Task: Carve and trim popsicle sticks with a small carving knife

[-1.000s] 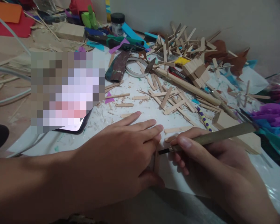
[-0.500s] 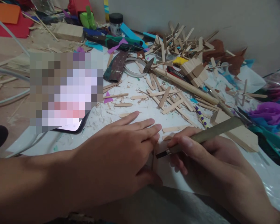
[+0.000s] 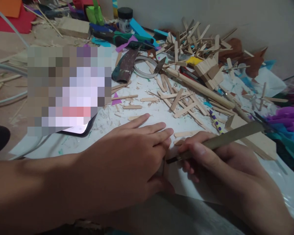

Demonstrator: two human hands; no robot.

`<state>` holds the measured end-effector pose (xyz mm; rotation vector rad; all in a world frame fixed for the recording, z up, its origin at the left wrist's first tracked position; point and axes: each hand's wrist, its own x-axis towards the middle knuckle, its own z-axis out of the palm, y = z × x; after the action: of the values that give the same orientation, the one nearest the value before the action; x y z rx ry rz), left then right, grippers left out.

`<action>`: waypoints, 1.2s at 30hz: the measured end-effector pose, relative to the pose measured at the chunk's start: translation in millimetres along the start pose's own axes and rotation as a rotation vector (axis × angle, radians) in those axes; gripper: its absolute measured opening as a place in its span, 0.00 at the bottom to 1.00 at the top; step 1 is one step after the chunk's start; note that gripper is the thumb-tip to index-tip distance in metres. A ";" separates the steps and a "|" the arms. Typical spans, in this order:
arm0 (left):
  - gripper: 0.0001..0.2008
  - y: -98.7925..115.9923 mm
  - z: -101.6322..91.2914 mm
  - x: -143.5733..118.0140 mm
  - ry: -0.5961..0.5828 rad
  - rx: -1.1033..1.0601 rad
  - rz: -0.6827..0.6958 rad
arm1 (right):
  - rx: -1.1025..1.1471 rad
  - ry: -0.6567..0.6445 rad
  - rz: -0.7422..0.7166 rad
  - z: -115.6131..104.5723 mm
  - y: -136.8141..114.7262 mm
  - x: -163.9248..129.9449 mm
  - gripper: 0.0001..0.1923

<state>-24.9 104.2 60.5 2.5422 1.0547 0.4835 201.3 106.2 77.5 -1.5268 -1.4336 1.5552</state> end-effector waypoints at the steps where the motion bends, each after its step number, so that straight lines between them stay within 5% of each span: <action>1: 0.26 0.3 -0.3 0.1 -0.001 0.002 -0.003 | 0.027 0.004 0.012 0.3 -0.4 -0.1 0.21; 19: 0.29 -0.6 1.4 0.2 0.005 0.001 -0.006 | 0.087 0.059 0.008 2.2 -2.4 0.5 0.20; 26: 0.30 -1.3 0.8 -2.0 -0.005 -0.002 -0.007 | -0.150 0.133 -0.071 2.6 -4.2 -3.2 0.20; 32: 0.25 -2.6 2.6 -1.1 0.014 0.022 0.020 | -0.330 0.306 -0.292 9.2 -0.5 -11.7 0.13; 36: 0.24 -2.9 2.3 -2.4 0.010 0.016 0.025 | -0.380 0.269 -0.445 13.4 2.0 -16.1 0.08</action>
<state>-27.2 104.0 56.8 2.5723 1.0356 0.4963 193.0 86.9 79.0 -1.4174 -1.8194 0.8182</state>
